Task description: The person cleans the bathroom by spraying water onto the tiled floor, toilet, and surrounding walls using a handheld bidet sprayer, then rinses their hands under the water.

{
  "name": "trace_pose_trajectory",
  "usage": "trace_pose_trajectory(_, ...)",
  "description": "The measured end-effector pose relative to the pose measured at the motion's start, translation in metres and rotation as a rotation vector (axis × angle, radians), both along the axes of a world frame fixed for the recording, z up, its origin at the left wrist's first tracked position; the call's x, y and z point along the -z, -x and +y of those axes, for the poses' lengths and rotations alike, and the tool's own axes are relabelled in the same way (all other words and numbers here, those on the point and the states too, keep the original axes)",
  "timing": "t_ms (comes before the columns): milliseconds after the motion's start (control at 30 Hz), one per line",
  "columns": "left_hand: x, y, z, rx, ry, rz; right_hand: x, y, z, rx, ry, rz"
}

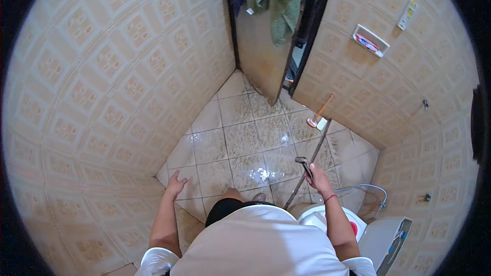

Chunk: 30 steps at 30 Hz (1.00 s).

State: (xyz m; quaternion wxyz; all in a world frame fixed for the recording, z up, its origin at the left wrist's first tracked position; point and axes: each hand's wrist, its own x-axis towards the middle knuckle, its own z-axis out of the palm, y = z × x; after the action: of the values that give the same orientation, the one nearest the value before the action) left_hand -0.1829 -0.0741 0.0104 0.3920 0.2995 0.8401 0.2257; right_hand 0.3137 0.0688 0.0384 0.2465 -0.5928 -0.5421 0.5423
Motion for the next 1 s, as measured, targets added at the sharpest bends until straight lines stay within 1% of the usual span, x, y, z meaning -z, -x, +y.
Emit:
trace_pose_trajectory(67, 0.008, -0.001, 0.012, 0.046, -0.074, -0.030, 0.012, -0.021, -0.008, 0.106, -0.074, -0.089)
trace_pose_trajectory(100, 0.011, -0.003, 0.017, 0.062, -0.075, -0.033, 0.017, -0.032, -0.011, 0.122, -0.075, -0.092)
trace_pose_trajectory(200, -0.009, -0.017, 0.038, 0.121, -0.049, 0.003, 0.031, -0.059, -0.019, 0.558, -0.125, -0.104)
trace_pose_trajectory(233, -0.014, -0.021, 0.045, 0.146, -0.048, 0.001, 0.036, -0.063, -0.021, 0.583, -0.123, -0.107)
trace_pose_trajectory(333, -0.024, -0.031, 0.068, 0.160, -0.025, -0.036, 0.047, -0.063, -0.028, 0.411, -0.417, -0.373)
trace_pose_trajectory(367, -0.021, -0.032, 0.078, 0.188, -0.025, -0.036, 0.040, -0.057, -0.029, 0.438, -0.413, -0.379)
trace_pose_trajectory(467, -0.007, -0.027, 0.109, 0.217, -0.015, -0.050, 0.005, -0.033, -0.024, 0.488, -0.276, -0.069)
trace_pose_trajectory(500, -0.007, -0.026, 0.120, 0.243, -0.021, -0.049, 0.006, -0.035, -0.022, 0.514, -0.281, -0.070)
trace_pose_trajectory(600, -0.017, -0.028, 0.159, 0.325, -0.051, -0.041, 0.019, -0.052, -0.021, 0.851, -0.316, -0.086)
trace_pose_trajectory(633, -0.010, -0.024, 0.173, 0.360, -0.058, -0.045, 0.021, -0.059, -0.021, 0.886, -0.324, -0.093)
trace_pose_trajectory(700, 0.015, -0.002, 0.201, 0.352, -0.076, -0.142, 0.024, -0.071, -0.026, 1.069, -0.398, -0.135)
trace_pose_trajectory(733, 0.019, 0.001, 0.218, 0.349, -0.082, -0.191, 0.027, -0.071, -0.028, 1.162, -0.434, -0.157)
trace_pose_trajectory(767, 0.022, 0.003, 0.236, 0.388, -0.084, -0.195, 0.035, -0.069, -0.027, 1.201, -0.440, -0.167)
trace_pose_trajectory(867, -0.005, 0.003, 0.285, 0.367, -0.067, -0.273, 0.066, -0.056, -0.018, 1.121, -0.373, -0.379)
trace_pose_trajectory(900, -0.017, 0.002, 0.303, 0.408, -0.065, -0.276, 0.055, -0.042, -0.015, 1.161, -0.370, -0.388)
trace_pose_trajectory(1000, -0.053, -0.005, 0.363, 0.554, -0.141, -0.357, 0.016, 0.009, 0.003, 1.090, -0.405, -0.433)
